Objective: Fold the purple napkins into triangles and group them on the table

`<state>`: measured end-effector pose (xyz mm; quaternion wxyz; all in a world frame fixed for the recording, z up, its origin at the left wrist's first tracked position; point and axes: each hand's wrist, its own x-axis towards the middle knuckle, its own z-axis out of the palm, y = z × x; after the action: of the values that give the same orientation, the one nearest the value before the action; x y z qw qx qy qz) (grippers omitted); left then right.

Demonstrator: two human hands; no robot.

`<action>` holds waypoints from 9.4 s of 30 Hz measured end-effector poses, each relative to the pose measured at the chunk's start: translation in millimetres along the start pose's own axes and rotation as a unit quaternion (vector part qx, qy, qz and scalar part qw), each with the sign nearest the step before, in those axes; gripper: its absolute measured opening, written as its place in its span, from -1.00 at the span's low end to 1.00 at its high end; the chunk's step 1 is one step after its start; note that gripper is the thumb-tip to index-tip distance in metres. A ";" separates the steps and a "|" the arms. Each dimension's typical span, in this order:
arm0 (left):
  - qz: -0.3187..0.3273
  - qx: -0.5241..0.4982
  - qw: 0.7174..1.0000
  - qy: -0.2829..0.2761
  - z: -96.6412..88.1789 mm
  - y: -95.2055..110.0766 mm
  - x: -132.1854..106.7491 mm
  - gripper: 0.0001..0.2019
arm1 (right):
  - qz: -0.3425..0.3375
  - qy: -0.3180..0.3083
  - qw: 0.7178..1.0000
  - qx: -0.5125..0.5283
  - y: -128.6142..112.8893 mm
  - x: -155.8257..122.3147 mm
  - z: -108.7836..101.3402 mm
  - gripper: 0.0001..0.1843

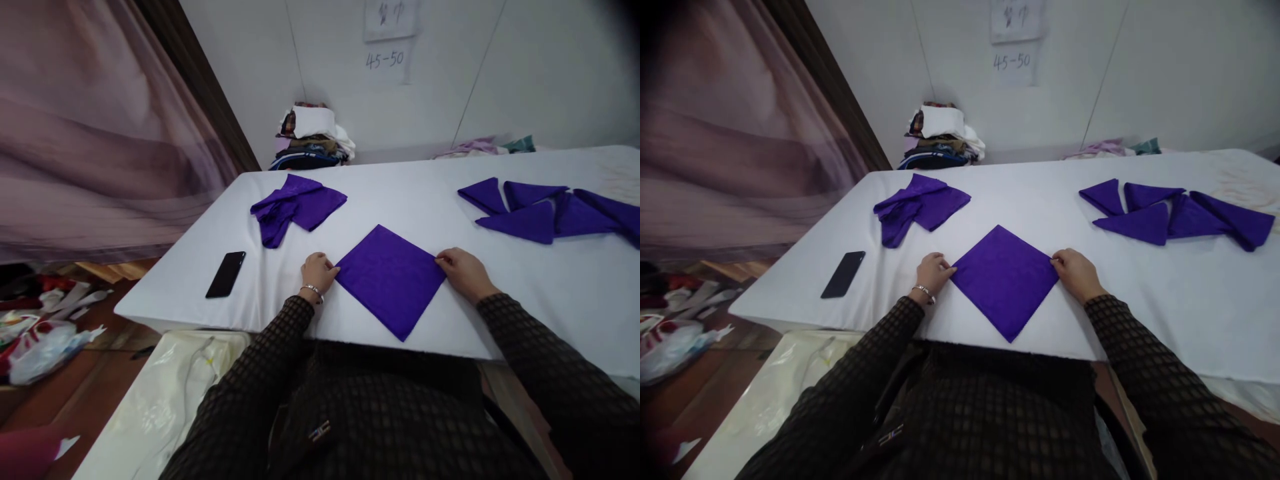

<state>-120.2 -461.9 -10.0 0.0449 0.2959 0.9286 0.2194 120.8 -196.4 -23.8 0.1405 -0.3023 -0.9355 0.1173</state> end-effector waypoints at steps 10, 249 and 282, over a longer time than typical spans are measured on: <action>-0.014 -0.020 1.000 0.009 -9.1 -4.0 8.5 -0.94 | -0.013 0.011 1.000 0.026 -10.5 2.5 4.5 -0.70; 0.343 0.033 0.935 -0.082 26.9 81.1 63.4 -0.57 | -0.065 -0.031 0.995 -0.072 -92.4 114.6 50.3 -0.52; 0.297 0.155 0.936 -0.112 56.0 72.7 83.0 -0.41 | 0.006 0.040 0.995 0.090 -2.7 12.1 5.4 -0.59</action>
<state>-137.9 -340.3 -25.0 0.0351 0.5840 0.8099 0.0420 108.1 -192.0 -25.7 0.2034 -0.2985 -0.9129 0.1900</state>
